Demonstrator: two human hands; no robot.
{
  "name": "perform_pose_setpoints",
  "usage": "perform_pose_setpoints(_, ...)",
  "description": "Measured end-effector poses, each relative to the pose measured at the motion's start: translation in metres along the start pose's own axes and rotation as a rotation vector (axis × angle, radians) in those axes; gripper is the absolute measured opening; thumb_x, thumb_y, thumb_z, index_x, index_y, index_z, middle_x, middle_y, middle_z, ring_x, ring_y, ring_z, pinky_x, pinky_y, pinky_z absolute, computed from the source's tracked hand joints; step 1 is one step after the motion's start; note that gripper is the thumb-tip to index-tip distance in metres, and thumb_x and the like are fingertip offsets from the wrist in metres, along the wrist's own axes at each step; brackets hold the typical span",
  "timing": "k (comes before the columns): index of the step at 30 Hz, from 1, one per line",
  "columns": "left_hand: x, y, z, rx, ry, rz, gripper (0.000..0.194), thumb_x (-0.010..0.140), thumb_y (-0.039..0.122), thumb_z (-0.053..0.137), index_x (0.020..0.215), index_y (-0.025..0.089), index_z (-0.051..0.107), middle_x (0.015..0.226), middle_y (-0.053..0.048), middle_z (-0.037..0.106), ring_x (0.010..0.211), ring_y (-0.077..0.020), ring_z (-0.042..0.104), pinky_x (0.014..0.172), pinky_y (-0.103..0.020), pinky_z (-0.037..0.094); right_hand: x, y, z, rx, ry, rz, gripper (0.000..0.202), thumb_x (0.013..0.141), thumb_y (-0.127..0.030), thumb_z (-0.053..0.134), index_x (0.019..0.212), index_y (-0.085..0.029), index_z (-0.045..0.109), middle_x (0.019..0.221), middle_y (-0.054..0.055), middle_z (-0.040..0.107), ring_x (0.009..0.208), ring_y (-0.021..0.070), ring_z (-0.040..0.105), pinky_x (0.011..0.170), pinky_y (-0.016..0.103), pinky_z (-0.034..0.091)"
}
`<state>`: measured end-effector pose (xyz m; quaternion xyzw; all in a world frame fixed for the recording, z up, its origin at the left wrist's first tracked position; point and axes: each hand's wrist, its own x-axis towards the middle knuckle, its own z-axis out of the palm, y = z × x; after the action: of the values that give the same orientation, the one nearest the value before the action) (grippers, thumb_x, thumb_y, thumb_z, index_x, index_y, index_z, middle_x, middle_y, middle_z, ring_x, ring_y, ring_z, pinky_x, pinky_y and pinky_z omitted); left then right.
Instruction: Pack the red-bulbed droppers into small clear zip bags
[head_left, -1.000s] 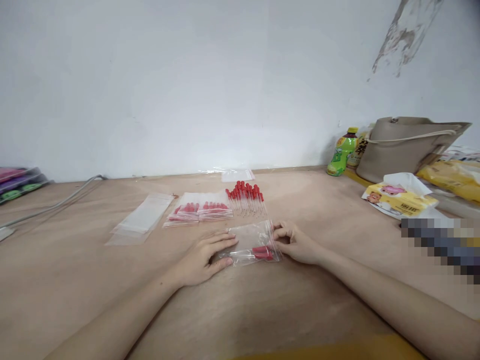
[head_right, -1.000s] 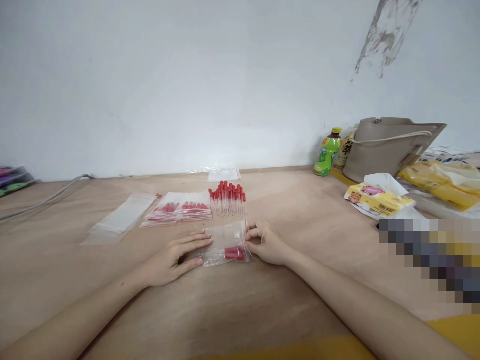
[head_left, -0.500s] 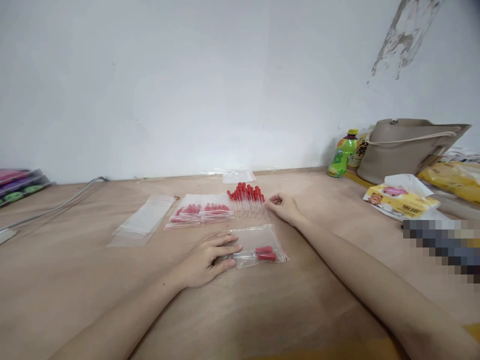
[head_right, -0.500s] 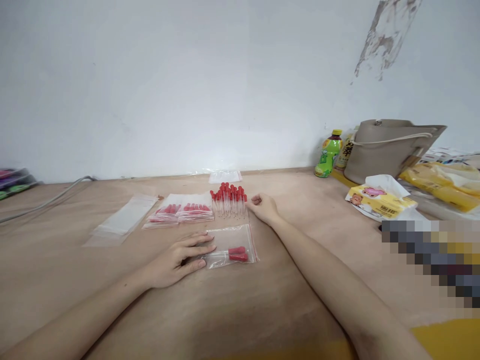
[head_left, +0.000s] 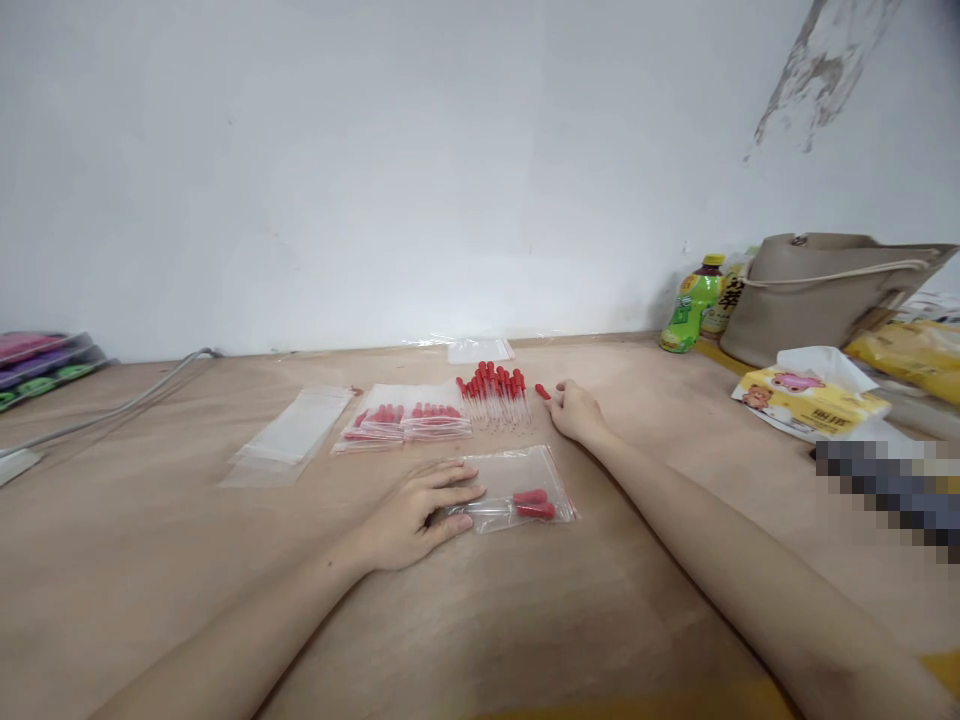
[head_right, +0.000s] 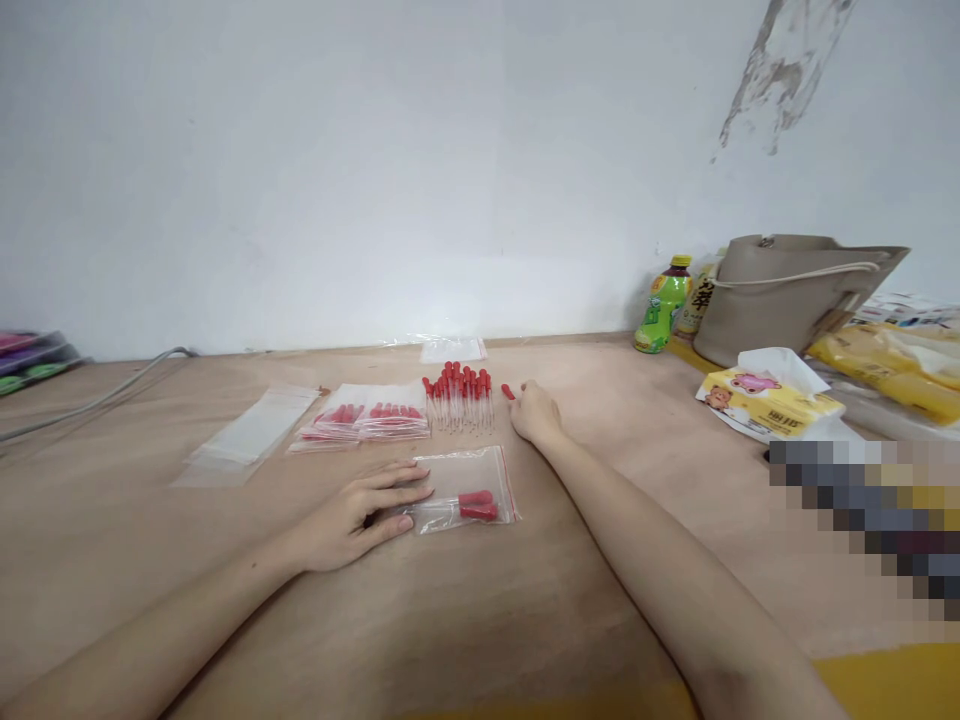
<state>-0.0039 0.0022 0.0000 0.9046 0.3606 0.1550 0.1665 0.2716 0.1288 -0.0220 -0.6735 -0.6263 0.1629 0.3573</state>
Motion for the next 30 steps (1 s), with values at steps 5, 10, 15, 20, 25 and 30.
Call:
perform_pose_setpoints(5, 0.000, 0.000, 0.000, 0.011, 0.004, 0.010, 0.037, 0.088, 0.037, 0.045, 0.124, 0.030, 0.047, 0.134, -0.001, 0.041, 0.125, -0.0233, 0.032, 0.102, -0.045, 0.029, -0.003, 0.000, -0.017, 0.083, -0.035, 0.058, 0.049, 0.073, -0.025, 0.055, 0.117, -0.009, 0.042, 0.082, 0.013, 0.060, 0.078, 0.0241, 0.059, 0.067, 0.033, 0.042)
perform_pose_setpoints(10, 0.000, 0.000, 0.000, 0.031, -0.012, 0.004, 0.037, 0.088, 0.038, 0.044, 0.124, 0.031, 0.046, 0.134, 0.000, 0.040, 0.126, -0.0220, 0.032, 0.102, -0.043, 0.028, -0.040, 0.002, -0.034, 0.649, -0.162, 0.140, 0.070, 0.073, -0.025, 0.049, 0.132, -0.018, 0.013, 0.060, -0.005, 0.047, 0.041, 0.0096, 0.044, 0.038, 0.022, 0.035)
perform_pose_setpoints(15, 0.000, 0.000, 0.000, 0.036, -0.018, -0.002, 0.037, 0.089, 0.039, 0.043, 0.124, 0.031, 0.046, 0.134, -0.001, 0.040, 0.126, -0.0217, 0.031, 0.102, -0.042, 0.029, -0.078, -0.003, -0.031, 0.879, -0.069, 0.220, 0.075, 0.066, -0.021, 0.055, 0.128, -0.024, 0.014, 0.059, -0.008, 0.045, 0.046, 0.0098, 0.049, 0.043, 0.022, 0.045)
perform_pose_setpoints(20, 0.000, 0.000, 0.000, 0.046, -0.019, -0.004, 0.039, 0.089, 0.039, 0.043, 0.127, 0.031, 0.043, 0.135, 0.000, 0.039, 0.126, -0.0214, 0.030, 0.103, -0.041, 0.028, -0.089, -0.010, -0.026, 0.973, -0.076, 0.206, 0.051, 0.071, -0.024, 0.055, 0.114, -0.024, 0.027, 0.068, -0.005, 0.050, 0.057, 0.0110, 0.058, 0.059, 0.026, 0.052)
perform_pose_setpoints(25, -0.001, 0.002, -0.001, 0.072, -0.003, -0.027, 0.047, 0.088, 0.040, 0.043, 0.132, 0.029, 0.034, 0.137, -0.002, 0.035, 0.126, -0.0224, 0.031, 0.102, -0.041, 0.029, -0.096, -0.007, -0.026, 1.049, -0.249, 0.179, 0.025, 0.078, -0.034, 0.050, 0.096, -0.023, 0.035, 0.078, -0.001, 0.055, 0.062, 0.0120, 0.061, 0.066, 0.032, 0.051)
perform_pose_setpoints(30, -0.002, 0.002, -0.002, 0.090, 0.008, -0.025, 0.050, 0.088, 0.041, 0.043, 0.134, 0.028, 0.029, 0.138, -0.003, 0.033, 0.125, -0.0221, 0.032, 0.101, -0.040, 0.031, -0.093, 0.006, -0.037, 0.783, -0.553, -0.009, 0.033, 0.070, -0.043, 0.061, 0.088, -0.018, 0.050, 0.071, 0.000, 0.056, 0.060, 0.0094, 0.054, 0.060, 0.026, 0.045)
